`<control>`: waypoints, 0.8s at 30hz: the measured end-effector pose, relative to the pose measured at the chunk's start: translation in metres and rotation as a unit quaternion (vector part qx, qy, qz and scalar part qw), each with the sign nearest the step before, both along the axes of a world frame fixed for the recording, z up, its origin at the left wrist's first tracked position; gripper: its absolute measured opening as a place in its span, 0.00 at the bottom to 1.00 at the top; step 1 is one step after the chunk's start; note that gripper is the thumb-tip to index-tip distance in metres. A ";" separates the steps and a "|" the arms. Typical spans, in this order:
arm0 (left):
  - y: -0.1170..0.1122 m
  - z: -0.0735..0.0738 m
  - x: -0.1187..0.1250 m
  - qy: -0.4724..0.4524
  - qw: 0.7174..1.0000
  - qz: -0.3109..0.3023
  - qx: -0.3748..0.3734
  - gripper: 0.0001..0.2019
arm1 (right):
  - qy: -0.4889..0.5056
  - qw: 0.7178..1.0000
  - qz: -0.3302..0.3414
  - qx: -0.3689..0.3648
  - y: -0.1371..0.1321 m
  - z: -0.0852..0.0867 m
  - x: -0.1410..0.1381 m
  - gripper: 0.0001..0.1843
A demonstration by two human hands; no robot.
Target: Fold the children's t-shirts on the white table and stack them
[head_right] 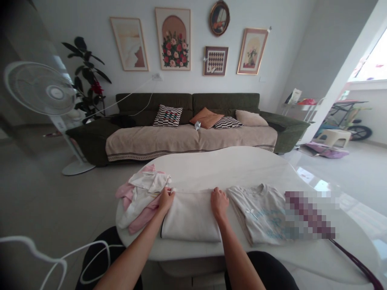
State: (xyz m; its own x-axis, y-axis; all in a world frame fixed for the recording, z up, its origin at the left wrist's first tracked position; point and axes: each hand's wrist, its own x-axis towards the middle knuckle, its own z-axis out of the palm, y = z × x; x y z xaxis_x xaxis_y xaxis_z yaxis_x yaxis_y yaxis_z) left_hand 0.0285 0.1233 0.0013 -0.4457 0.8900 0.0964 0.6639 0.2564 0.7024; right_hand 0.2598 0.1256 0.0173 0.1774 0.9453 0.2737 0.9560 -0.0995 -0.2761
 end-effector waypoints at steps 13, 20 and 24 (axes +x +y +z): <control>-0.015 -0.005 0.010 0.121 0.982 -0.057 0.133 0.19 | -0.034 0.998 0.041 0.034 0.007 -0.010 -0.015 0.23; -0.026 -0.021 0.025 0.280 0.930 -0.235 0.032 0.27 | -0.057 0.977 0.178 -0.098 0.002 -0.043 -0.015 0.31; -0.027 -0.027 0.025 0.285 0.931 -0.230 0.001 0.27 | -0.063 0.978 0.169 -0.102 0.001 -0.046 -0.014 0.31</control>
State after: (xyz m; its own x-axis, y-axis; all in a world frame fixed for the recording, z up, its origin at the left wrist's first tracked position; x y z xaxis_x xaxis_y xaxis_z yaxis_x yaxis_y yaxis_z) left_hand 0.0536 0.0959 -0.0258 0.1057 0.9737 0.2016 0.9681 -0.1471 0.2029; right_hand 0.2456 0.1266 -0.0289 -0.1781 0.9814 0.0719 0.9689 0.1877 -0.1611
